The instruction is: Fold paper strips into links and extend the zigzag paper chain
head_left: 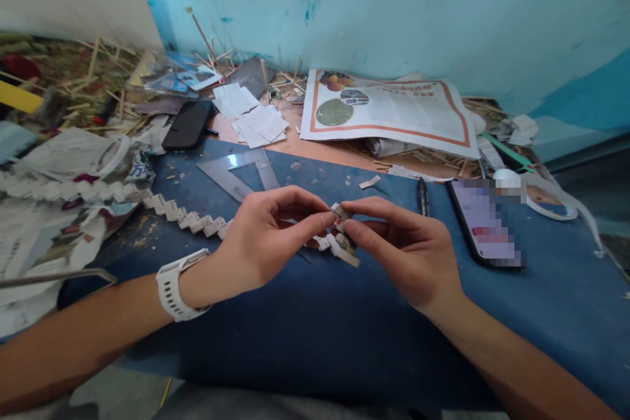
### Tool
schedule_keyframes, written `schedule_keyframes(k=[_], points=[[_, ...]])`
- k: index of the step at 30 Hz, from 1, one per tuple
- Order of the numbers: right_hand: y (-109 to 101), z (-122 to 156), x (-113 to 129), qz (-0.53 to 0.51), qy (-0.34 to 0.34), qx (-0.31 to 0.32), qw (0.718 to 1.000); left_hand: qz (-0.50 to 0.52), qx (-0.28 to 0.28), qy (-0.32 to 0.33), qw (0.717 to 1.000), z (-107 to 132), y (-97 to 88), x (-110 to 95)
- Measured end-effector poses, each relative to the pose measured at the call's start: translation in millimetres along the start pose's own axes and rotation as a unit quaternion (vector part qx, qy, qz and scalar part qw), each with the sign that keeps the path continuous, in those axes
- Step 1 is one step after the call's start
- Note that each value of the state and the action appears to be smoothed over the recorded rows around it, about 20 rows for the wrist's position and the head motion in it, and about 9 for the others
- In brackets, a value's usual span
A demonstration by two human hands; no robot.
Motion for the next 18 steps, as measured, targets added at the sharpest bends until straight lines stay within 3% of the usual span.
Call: schedule_keyframes(k=[10, 18], points=[[-0.7, 9.6, 7.5, 0.056, -0.113, -0.005, 0.992, 0.05, 0.008, -0.058, 0.997, -2.8, 0.8, 4.7], [-4.1, 10.7, 3.2, 0.078, -0.159, -0.061, 0.982, 0.047, 0.02, -0.067, 0.996, -4.8, -2.1, 5.8]])
Point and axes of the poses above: each hand's wrist, its own z-axis away from the middle knuckle, its own y-axis out of the palm, x = y × z, the point moved 5 cm from there along -z, towards the middle knuckle, and after that the axes turned 15 degrees about -x, right-handed, at the moved point
